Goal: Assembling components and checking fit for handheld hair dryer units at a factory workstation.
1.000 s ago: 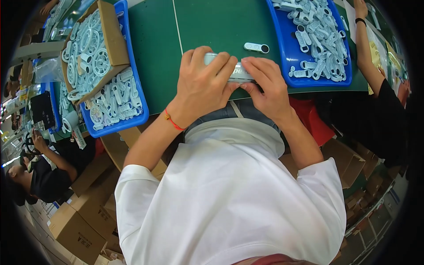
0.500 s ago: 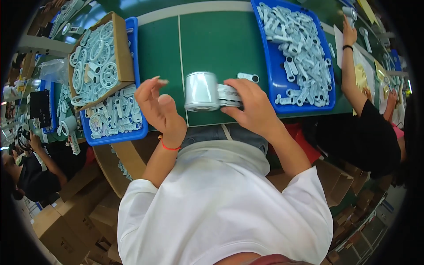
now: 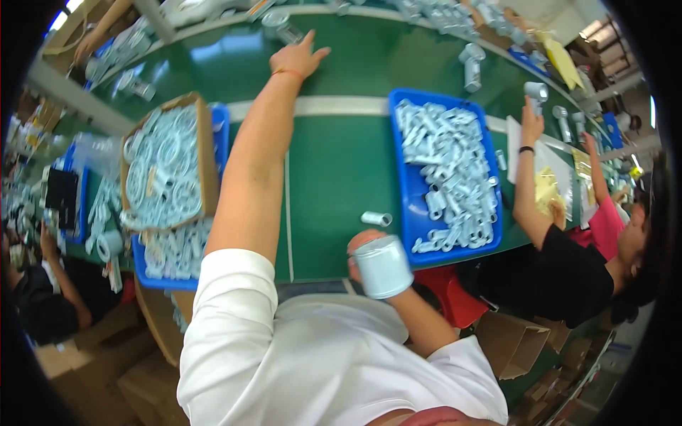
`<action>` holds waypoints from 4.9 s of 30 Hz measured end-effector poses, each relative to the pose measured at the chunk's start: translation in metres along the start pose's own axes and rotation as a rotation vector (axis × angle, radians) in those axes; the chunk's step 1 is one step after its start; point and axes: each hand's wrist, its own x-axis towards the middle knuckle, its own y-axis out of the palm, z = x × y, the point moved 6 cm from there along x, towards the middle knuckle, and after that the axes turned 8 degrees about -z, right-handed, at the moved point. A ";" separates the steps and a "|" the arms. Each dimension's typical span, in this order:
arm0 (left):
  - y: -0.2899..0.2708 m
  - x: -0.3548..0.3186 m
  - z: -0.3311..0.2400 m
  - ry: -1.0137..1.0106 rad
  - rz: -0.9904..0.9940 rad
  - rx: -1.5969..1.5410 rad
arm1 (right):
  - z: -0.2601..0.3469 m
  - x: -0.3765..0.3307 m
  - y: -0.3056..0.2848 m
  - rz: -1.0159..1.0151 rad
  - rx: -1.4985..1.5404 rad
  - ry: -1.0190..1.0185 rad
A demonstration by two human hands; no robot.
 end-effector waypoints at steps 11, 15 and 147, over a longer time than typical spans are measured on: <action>-0.050 -0.069 -0.012 0.091 -0.092 -0.032 | -0.009 -0.005 0.028 0.128 0.718 0.366; -0.090 -0.187 -0.029 0.126 0.048 0.111 | 0.059 0.018 0.000 0.025 -0.324 -0.134; -0.049 -0.357 -0.042 0.065 0.127 -0.864 | 0.034 0.005 -0.023 -0.082 0.183 0.415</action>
